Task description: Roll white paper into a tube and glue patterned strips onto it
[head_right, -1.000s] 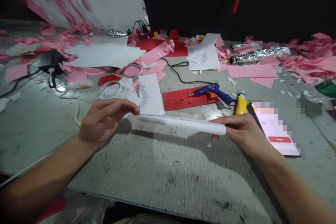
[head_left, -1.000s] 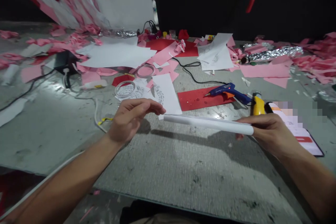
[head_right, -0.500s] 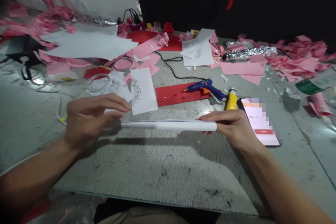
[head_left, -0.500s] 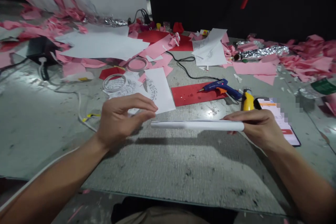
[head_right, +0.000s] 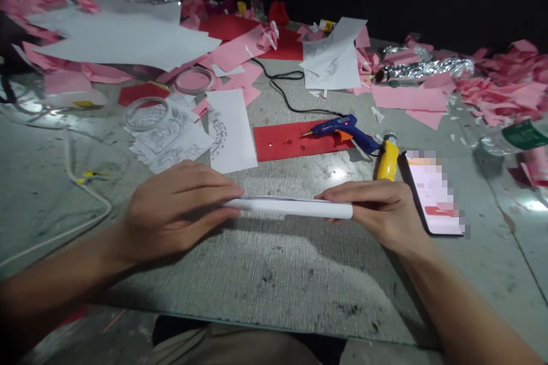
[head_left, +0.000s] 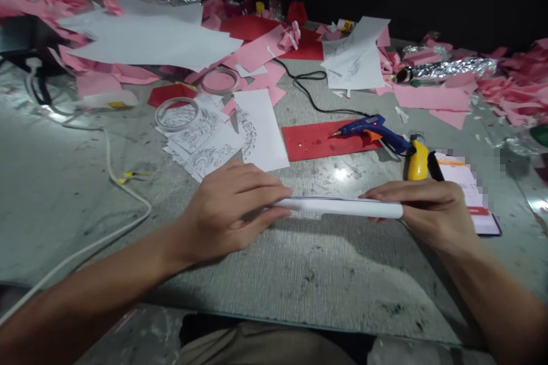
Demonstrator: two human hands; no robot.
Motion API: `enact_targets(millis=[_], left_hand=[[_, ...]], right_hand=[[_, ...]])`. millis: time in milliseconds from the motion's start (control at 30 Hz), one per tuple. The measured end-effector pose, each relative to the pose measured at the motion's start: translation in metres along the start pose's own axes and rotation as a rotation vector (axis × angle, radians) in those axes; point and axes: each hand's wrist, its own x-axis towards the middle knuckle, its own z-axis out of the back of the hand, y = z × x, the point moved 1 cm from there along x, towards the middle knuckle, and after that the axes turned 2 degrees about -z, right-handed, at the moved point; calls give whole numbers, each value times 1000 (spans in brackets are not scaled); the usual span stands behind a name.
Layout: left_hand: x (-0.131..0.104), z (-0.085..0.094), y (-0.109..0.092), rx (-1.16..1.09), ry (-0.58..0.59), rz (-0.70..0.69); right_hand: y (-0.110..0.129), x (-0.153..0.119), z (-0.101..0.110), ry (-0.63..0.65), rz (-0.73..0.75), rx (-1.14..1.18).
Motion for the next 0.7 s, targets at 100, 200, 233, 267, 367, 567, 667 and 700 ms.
enact_targets(millis=[100, 200, 233, 267, 367, 567, 667, 700], left_hand=[[0, -1, -2, -8, -5, -1], [-2, -1, -3, -14, -4, 1], [-2, -1, -3, -15, -3, -1], [-2, -1, -3, -14, 1, -3], [-3, -1, -4, 0, 18, -19], [-4, -2, -4, -23, 15, -28], [-4, -2, -4, -54, 11, -15], [-4, -2, -4, -58, 15, -12]], right_hand=[[1, 0, -1, 2, -13, 9], [2, 0, -2, 9, -50, 44], [2, 0, -2, 13, -64, 58], [3, 0, -3, 16, -75, 73], [3, 0, -3, 23, -93, 111], [2, 0, -2, 57, -88, 116], [3, 0, -1, 67, -73, 121], [4, 0, -1, 69, -72, 121]])
